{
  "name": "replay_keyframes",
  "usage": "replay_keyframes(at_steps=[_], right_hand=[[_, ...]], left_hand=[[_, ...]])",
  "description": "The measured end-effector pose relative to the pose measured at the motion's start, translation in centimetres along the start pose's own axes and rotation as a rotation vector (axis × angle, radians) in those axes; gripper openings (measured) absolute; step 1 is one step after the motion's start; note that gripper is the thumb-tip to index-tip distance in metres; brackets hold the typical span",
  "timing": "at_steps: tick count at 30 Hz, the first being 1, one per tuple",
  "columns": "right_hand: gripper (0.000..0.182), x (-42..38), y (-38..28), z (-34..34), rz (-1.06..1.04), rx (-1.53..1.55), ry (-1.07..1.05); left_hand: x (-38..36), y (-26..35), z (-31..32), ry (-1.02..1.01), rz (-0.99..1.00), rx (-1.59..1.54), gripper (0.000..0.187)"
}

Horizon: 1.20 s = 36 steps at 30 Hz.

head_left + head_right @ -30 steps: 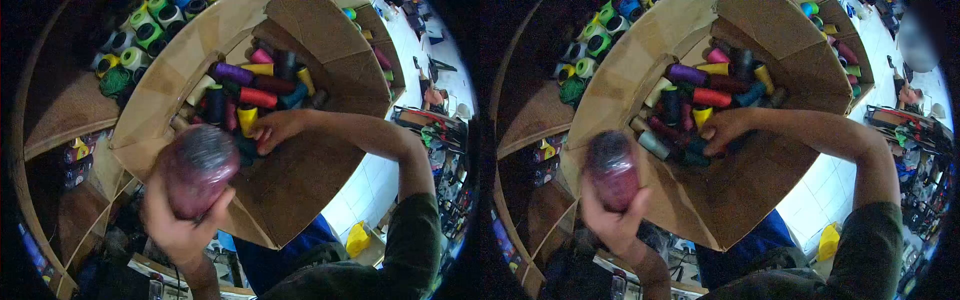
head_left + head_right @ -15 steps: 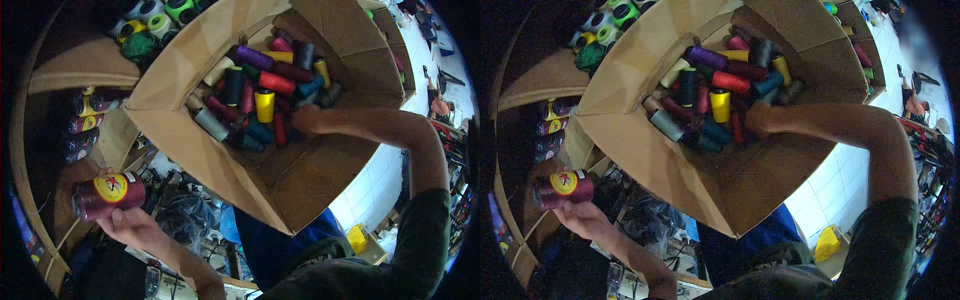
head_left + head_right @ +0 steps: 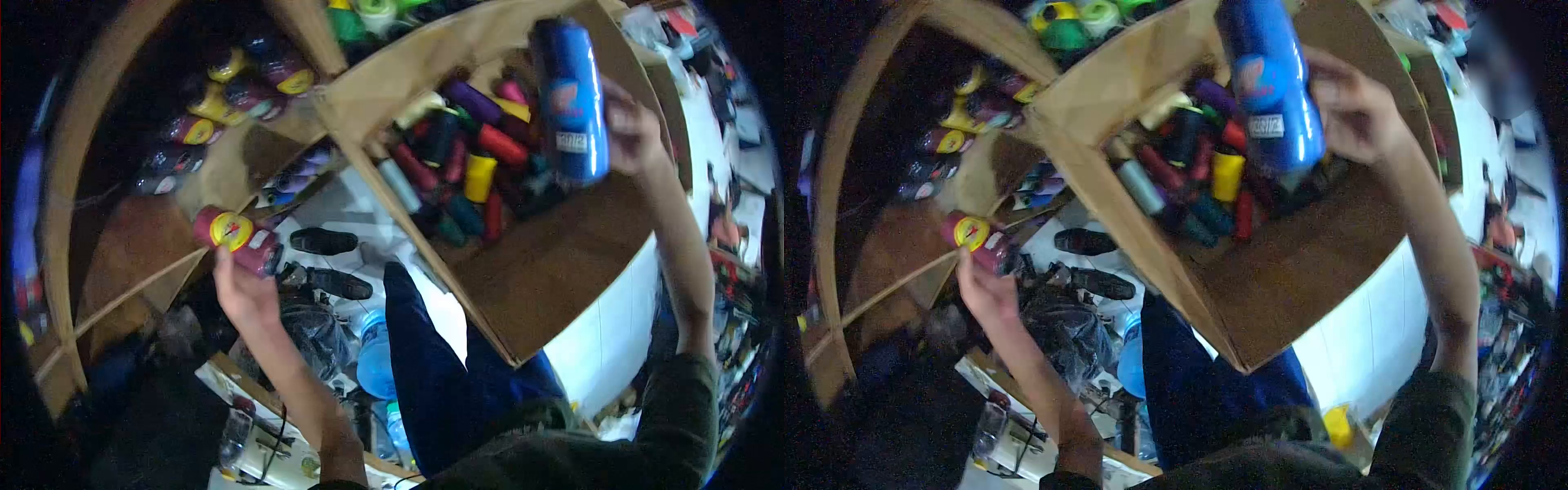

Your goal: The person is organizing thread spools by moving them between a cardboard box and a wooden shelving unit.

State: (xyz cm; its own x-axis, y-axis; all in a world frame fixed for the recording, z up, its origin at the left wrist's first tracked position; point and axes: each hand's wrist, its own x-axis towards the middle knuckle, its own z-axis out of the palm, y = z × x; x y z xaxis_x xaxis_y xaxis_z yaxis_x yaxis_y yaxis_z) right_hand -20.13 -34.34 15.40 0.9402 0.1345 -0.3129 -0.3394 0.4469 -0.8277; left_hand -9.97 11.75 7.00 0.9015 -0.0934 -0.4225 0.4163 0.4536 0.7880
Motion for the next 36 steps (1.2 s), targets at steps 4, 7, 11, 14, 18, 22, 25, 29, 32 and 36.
replay_keyframes(at_steps=[4,7,11,14,18,22,25,29,32,36], right_hand=[[0.090,4.2,0.7,7.3,0.113,0.044,-0.206],[0.089,6.3,1.2,12.7,0.243,0.061,-0.274],[0.076,8.6,3.0,17.6,0.197,-0.074,-0.314],[0.074,10.3,3.8,19.8,0.119,-0.191,-0.241],[0.074,11.5,4.5,20.5,0.065,-0.341,-0.204],[0.063,11.6,4.3,21.0,0.028,-0.442,-0.157],[0.058,11.9,4.6,20.5,-0.056,-0.460,-0.101],[0.057,12.4,5.1,20.6,-0.160,-0.441,-0.021],[0.057,12.7,5.3,20.7,-0.192,-0.439,0.002],[0.059,12.8,5.5,20.4,-0.188,-0.479,0.016]], left_hand=[[0.9,-0.4,-0.5,-0.028,0.094,0.049,0.042],[3.1,0.2,-1.0,0.015,0.260,0.263,0.049],[7.0,2.0,-1.7,-0.036,0.453,0.398,0.057],[9.6,2.7,-2.0,-0.135,0.439,0.446,0.060],[12.1,2.0,-1.0,-0.250,0.542,0.422,0.058],[15.2,0.9,-1.1,-0.343,0.591,0.591,0.058],[15.8,0.8,-0.4,-0.392,0.578,0.646,0.060],[15.8,0.5,-0.2,-0.286,0.476,0.691,0.063],[14.6,-0.5,-0.1,-0.054,0.789,1.078,0.062],[15.6,-2.1,-0.1,-0.046,0.761,0.880,0.061]])
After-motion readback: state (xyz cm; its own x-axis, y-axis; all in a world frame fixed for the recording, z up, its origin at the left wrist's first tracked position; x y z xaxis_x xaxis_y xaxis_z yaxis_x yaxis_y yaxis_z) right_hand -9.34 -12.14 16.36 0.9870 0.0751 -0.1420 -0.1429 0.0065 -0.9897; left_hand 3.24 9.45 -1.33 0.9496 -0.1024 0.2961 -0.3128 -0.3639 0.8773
